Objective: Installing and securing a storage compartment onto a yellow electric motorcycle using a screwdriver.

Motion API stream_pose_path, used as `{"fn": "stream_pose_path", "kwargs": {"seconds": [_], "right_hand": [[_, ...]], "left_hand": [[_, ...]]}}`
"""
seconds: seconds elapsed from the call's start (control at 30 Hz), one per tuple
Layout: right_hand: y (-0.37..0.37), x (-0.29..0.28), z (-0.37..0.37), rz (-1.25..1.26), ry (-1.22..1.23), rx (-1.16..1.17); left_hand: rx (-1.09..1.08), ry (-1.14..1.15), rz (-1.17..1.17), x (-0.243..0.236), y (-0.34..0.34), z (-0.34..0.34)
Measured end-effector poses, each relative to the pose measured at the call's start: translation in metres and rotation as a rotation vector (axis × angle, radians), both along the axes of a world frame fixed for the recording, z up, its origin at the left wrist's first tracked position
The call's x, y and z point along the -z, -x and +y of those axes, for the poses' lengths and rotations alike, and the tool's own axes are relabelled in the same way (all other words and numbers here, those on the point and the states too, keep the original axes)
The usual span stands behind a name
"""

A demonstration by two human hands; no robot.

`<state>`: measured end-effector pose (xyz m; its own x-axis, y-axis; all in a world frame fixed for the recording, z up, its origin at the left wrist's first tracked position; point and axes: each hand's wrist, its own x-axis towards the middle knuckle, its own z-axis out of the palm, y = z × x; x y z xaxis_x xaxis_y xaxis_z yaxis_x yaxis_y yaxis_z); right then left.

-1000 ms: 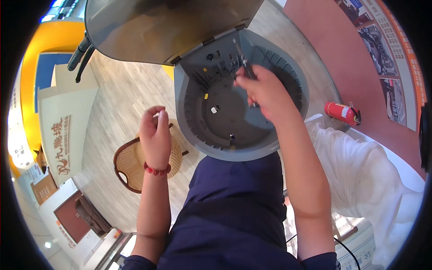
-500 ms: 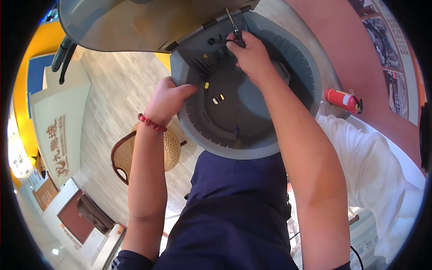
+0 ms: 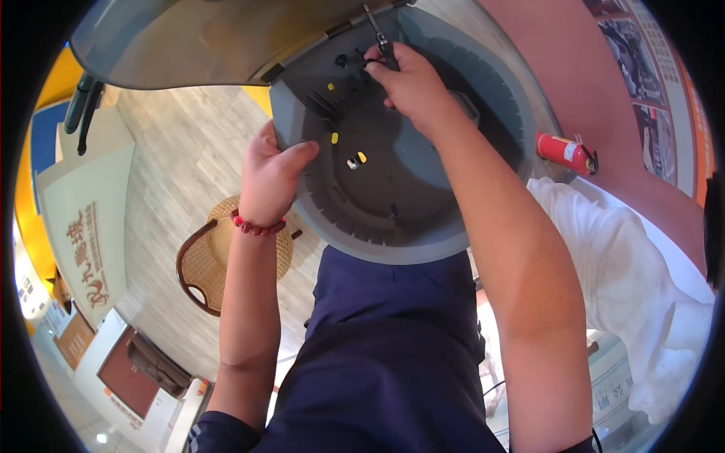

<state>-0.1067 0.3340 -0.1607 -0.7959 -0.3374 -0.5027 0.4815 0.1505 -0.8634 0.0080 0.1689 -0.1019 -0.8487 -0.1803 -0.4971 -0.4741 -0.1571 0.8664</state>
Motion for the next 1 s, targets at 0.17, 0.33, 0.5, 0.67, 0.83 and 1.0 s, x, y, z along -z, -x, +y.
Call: {"fn": "stream_pose_path", "kwargs": {"seconds": [0.17,0.33,0.5,0.67,0.83,1.0], "right_hand": [[0.0,-0.001,-0.005,0.006,0.024,0.048],[-0.001,0.008,-0.005,-0.079,0.058,0.108],[-0.007,0.013,-0.007,-0.131,0.107,0.156],[-0.009,0.017,-0.016,-0.132,0.218,0.234],[-0.008,0.018,-0.026,-0.122,0.247,0.35],[-0.006,0.007,-0.028,-0.164,0.161,0.323]], "left_hand": [[-0.006,0.008,0.054,-0.001,0.0,-0.002],[0.024,0.04,-0.013,-0.007,0.007,-0.003],[-0.006,0.291,-0.093,-0.006,0.014,-0.013],[-0.252,0.846,0.18,-0.023,0.048,-0.016],[-0.31,0.631,0.421,-0.02,0.069,-0.036],[-0.066,0.826,0.274,-0.056,0.082,-0.052]]}}
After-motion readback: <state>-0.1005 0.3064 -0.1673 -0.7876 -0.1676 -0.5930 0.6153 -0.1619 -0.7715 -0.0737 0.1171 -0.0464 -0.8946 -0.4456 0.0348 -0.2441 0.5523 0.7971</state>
